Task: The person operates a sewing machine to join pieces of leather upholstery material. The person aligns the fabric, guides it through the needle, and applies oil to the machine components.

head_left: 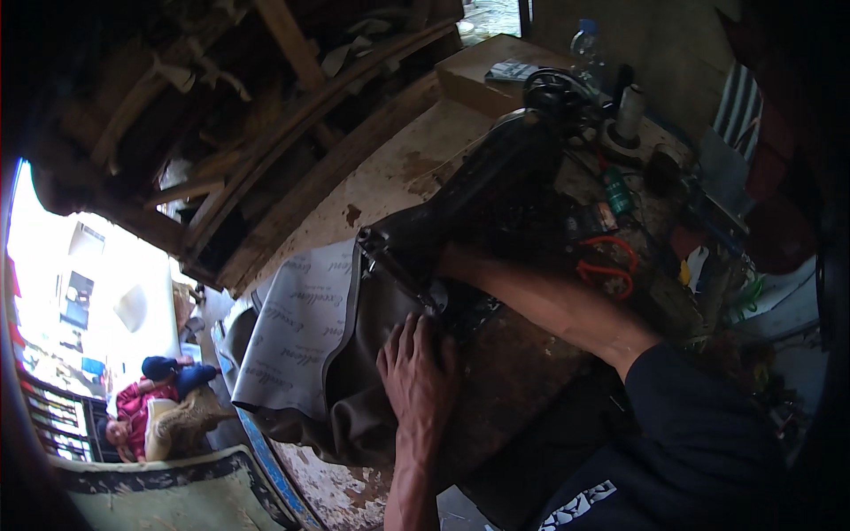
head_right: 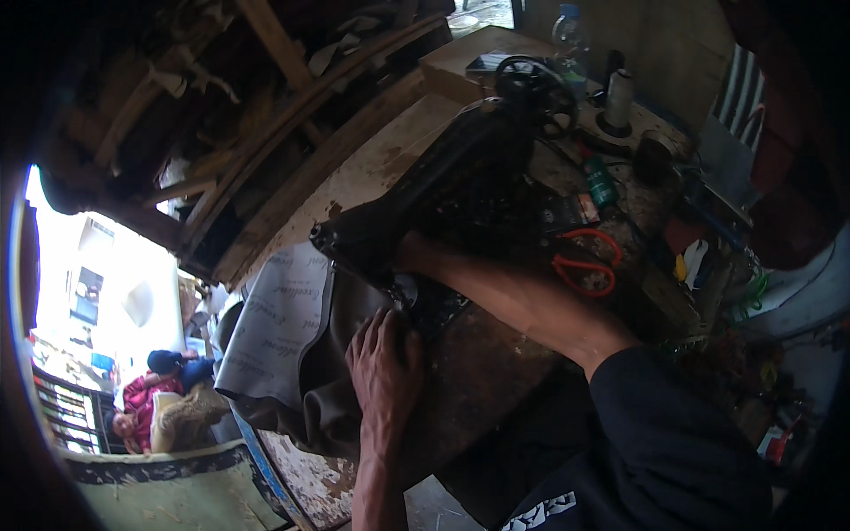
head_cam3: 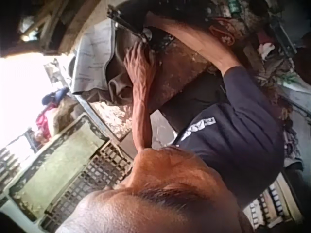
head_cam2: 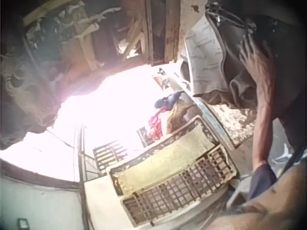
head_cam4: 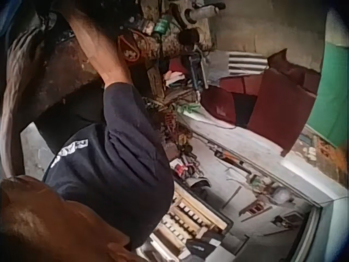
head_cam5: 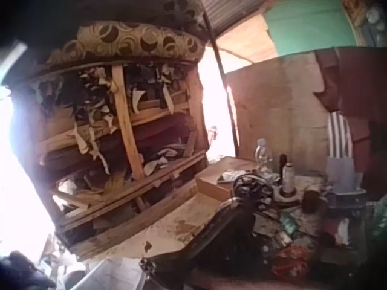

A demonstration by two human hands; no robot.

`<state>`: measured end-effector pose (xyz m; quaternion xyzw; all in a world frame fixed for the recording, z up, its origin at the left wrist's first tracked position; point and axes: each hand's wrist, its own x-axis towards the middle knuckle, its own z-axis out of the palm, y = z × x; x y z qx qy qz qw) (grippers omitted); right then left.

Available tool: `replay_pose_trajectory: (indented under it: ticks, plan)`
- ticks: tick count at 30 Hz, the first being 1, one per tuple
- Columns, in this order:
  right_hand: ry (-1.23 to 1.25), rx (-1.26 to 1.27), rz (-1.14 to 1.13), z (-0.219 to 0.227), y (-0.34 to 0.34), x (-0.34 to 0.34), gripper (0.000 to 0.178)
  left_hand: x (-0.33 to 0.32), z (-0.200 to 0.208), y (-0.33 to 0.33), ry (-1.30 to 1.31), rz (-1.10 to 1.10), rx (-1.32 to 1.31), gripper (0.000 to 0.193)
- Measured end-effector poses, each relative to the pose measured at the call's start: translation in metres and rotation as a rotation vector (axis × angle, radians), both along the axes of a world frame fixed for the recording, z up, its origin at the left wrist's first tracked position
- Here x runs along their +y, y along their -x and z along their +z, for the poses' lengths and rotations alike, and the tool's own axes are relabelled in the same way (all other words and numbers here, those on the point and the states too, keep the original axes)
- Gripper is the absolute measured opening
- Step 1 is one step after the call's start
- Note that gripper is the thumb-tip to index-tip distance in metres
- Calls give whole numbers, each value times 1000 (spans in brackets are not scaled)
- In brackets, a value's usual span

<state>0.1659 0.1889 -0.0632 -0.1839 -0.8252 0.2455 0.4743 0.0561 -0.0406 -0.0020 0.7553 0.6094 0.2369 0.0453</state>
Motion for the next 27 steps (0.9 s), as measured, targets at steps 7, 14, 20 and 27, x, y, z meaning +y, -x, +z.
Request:
replay_pose_trajectory:
  ticks: [7,14,20,27]
  plan:
    - [186,-314,-402,38,-81,-109,10,-60,32,7,-205,101,178,19]
    - [368,-92,-368,29,-78,-144,11,-34,22,2,-192,-74,204,12]
    - [302,-170,-352,22,-74,-148,13,-21,5,31,-120,111,309,38]
    - [316,-212,-336,23,-77,-151,15,-15,6,25,26,169,279,47]
